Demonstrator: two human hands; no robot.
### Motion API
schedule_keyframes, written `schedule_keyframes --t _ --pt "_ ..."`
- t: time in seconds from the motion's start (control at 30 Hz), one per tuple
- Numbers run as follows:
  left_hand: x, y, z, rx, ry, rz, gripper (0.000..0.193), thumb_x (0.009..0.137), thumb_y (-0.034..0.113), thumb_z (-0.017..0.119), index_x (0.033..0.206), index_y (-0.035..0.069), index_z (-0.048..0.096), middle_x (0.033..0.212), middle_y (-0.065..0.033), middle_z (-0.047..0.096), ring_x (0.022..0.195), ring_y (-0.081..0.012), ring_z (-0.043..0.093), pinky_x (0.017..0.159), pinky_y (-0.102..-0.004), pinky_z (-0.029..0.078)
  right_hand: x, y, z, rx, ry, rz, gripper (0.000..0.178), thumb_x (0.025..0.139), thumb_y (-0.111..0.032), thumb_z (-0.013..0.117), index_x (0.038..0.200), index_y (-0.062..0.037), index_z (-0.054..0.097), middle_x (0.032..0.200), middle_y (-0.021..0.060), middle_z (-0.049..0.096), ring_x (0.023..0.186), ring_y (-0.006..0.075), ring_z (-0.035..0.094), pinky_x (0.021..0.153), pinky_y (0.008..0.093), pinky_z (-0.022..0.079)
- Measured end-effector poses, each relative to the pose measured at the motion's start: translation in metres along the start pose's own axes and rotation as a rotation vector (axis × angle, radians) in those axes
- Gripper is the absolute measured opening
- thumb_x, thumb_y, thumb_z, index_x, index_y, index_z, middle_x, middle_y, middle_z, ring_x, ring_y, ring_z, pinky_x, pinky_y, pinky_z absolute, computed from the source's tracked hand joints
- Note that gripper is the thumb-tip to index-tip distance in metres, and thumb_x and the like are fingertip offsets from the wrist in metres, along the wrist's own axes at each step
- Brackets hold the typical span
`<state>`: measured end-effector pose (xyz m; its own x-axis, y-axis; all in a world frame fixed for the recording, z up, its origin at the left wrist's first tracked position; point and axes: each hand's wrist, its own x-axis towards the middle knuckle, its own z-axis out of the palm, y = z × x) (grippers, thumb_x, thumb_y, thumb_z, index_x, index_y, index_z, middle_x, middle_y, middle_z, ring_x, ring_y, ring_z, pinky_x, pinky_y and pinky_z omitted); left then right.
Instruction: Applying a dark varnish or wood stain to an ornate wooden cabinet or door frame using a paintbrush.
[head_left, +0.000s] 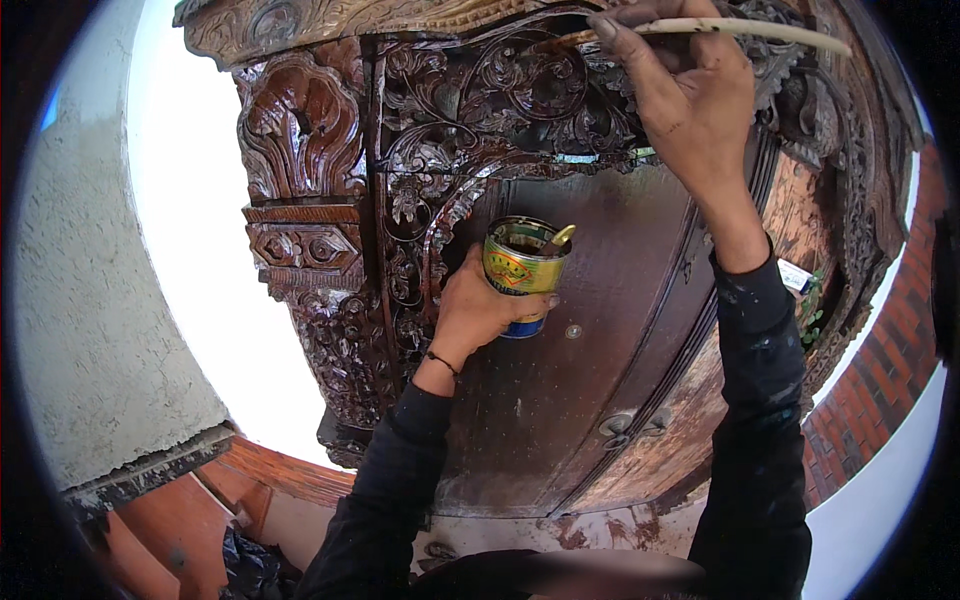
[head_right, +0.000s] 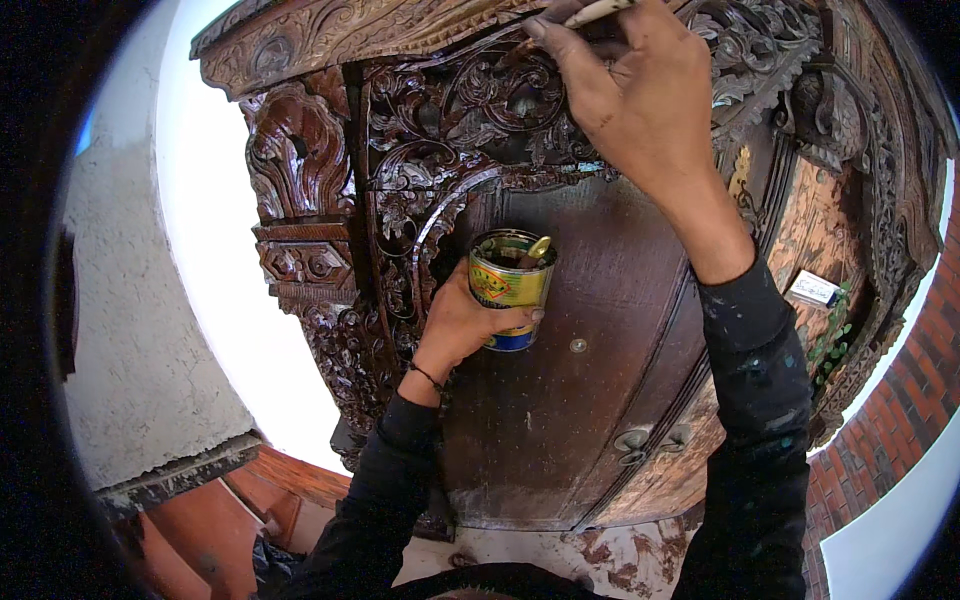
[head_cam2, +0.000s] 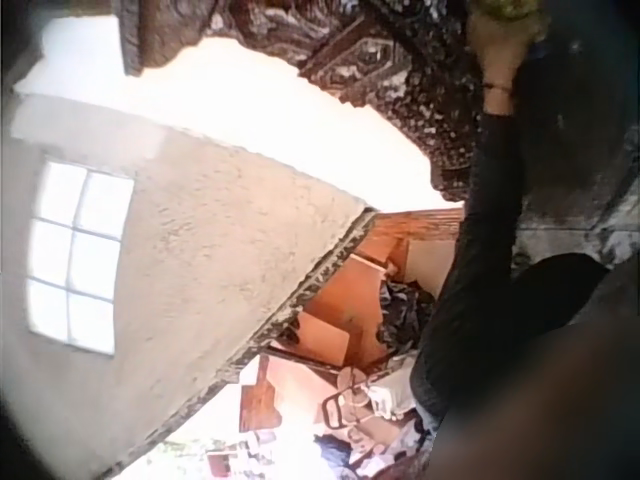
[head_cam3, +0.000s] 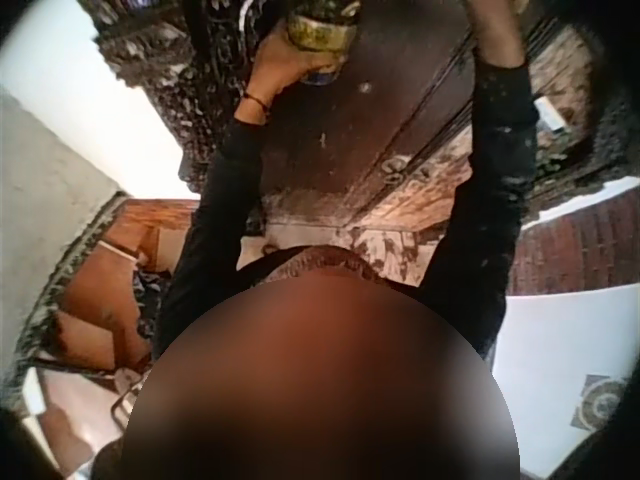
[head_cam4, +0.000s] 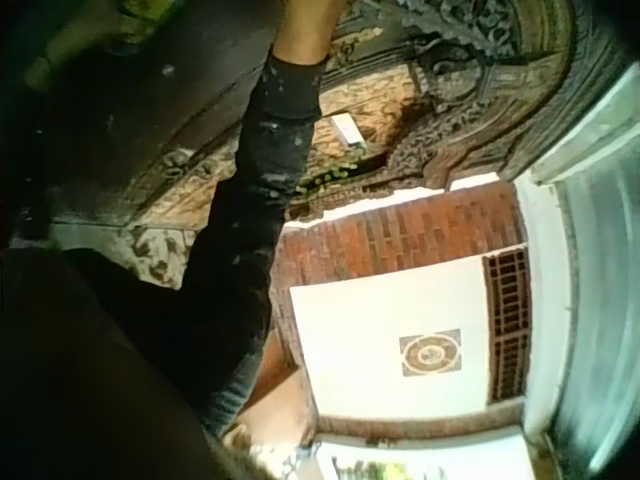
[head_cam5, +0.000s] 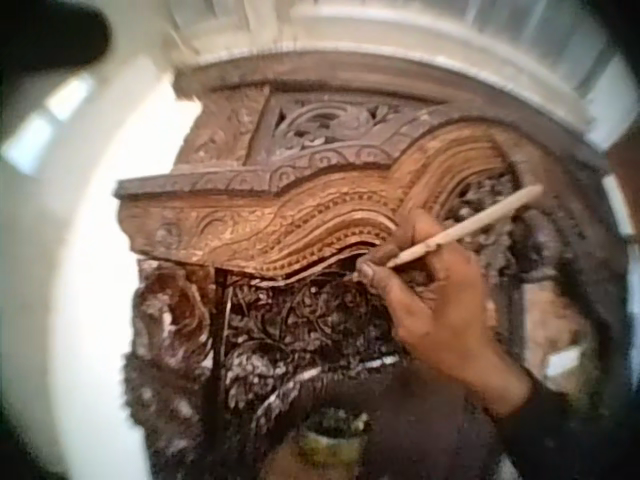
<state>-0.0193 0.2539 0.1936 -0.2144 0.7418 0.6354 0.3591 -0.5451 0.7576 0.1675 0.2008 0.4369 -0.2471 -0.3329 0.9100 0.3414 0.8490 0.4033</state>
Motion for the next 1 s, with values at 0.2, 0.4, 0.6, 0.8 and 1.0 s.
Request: schedule_keyframes --t 0.2,0.4,0.6,0.8,1.0 --pt "-0.001 0.000 0.000 0.011 -0.039 -0.009 0.094 0.059 0.048 0.105 0.130 0.001 0.064 0.119 -0.0152 0.078 0.108 -0.0301 0.077 0.097 -0.0409 0.060 -0.028 0.041 -0.014 0.299 0.012 -0.066 0.008 0.107 0.007 0.063 0.111 0.0007 0.058 0.116 0.0166 0.077 0.113 0.0203 0.075 0.099 0.0304 0.060" --pt "0.003 -0.003 0.002 0.008 -0.045 -0.007 0.094 0.060 0.048 0.104 0.131 0.001 0.064 0.120 -0.0152 0.078 0.110 -0.0300 0.077 0.098 -0.0413 0.059 -0.034 0.042 -0.006 0.405 -0.057 -0.103 0.013 0.107 0.009 0.061 0.114 -0.0012 0.057 0.121 0.0178 0.075 0.116 0.0207 0.074 0.100 0.0309 0.059" --pt "0.002 -0.001 0.005 -0.017 -0.071 -0.002 0.093 0.060 0.048 0.104 0.130 0.001 0.064 0.120 -0.0152 0.078 0.110 -0.0294 0.077 0.099 -0.0406 0.059 -0.037 0.046 -0.016 0.293 -0.003 -0.141 0.012 0.100 0.010 0.066 0.106 0.0002 0.068 0.112 0.0133 0.079 0.104 0.0192 0.076 0.091 0.0308 0.059" --pt "-0.004 0.006 0.003 -0.005 -0.061 -0.017 0.090 0.061 0.045 0.104 0.128 0.002 0.064 0.119 -0.0150 0.078 0.110 -0.0292 0.077 0.098 -0.0403 0.059 -0.039 0.039 -0.020 0.397 -0.053 -0.170 0.014 0.097 0.012 0.066 0.105 0.0014 0.069 0.113 0.0150 0.079 0.106 0.0227 0.077 0.095 0.0325 0.060" --pt "-0.006 -0.002 0.004 0.018 -0.052 0.001 0.091 0.061 0.046 0.105 0.129 0.001 0.063 0.119 -0.0158 0.078 0.110 -0.0296 0.077 0.099 -0.0411 0.059 -0.039 0.041 -0.022 0.279 -0.106 -0.201 0.013 0.095 0.012 0.067 0.104 0.0021 0.068 0.112 0.0149 0.079 0.108 0.0249 0.078 0.092 0.0347 0.062"
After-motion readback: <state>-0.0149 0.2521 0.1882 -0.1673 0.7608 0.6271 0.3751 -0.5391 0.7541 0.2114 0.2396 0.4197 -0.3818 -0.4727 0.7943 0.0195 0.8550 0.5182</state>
